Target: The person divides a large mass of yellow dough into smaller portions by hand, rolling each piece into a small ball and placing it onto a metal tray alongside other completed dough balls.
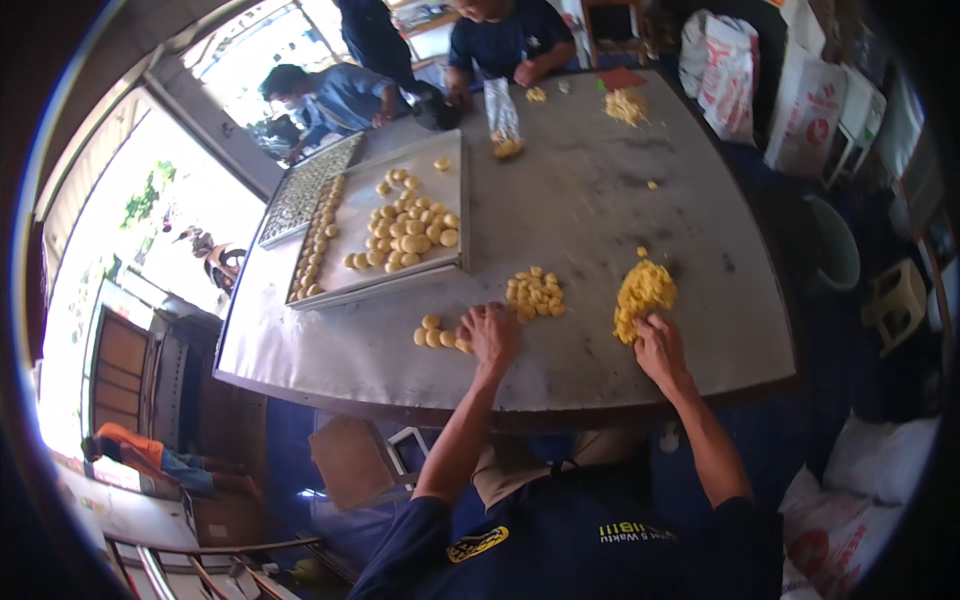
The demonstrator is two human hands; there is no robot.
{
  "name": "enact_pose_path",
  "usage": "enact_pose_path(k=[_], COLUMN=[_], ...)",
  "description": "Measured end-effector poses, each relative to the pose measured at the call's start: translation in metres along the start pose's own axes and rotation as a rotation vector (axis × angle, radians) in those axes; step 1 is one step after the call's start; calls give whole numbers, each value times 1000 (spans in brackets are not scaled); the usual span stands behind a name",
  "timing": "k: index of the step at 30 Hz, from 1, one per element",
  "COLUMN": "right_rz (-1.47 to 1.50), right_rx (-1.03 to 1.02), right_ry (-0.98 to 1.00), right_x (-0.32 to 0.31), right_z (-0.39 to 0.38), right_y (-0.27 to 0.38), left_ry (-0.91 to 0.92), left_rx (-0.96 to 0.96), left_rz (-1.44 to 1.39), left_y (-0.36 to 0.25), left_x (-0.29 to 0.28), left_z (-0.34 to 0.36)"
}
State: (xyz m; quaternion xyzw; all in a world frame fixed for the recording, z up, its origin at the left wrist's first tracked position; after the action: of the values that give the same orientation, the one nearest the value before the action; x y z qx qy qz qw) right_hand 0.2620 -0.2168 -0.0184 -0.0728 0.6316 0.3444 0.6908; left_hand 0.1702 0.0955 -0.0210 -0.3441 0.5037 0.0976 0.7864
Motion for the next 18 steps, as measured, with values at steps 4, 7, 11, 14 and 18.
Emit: enact_pose_path(k=[4, 7, 11, 14, 18], right_rz=[-108, 34, -57, -51, 175], right_rx=[-40, 58, 50, 8, 242], right_ry=[101, -162, -290, -182, -69], right_x=[-2, 10, 4, 5, -6], right_z=[4, -25, -66, -64, -34], right_y=[-5, -12, 4, -4, 2], left_ry=[-32, -16, -68, 359, 125], left_rx=[-161, -129, 9, 198, 622], left_rz=[-183, -540, -706, -680, -167], left_y=[8, 12, 10, -1, -5], left_x=[29, 16, -23, -30, -30], left_z=[17, 12, -12, -50, -100])
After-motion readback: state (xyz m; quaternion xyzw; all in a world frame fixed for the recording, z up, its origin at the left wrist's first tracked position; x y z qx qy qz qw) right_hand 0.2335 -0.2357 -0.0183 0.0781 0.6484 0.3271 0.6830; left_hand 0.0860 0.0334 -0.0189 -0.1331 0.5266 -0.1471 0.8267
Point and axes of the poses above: each hand's wrist, its own z-axis towards the middle knuckle, its own x-axis out of the palm, y = z × x, the point moved 5 cm from there along z, towards the middle knuckle, and after that the axes turned 5 degrees about -z, right-handed, at the moved point
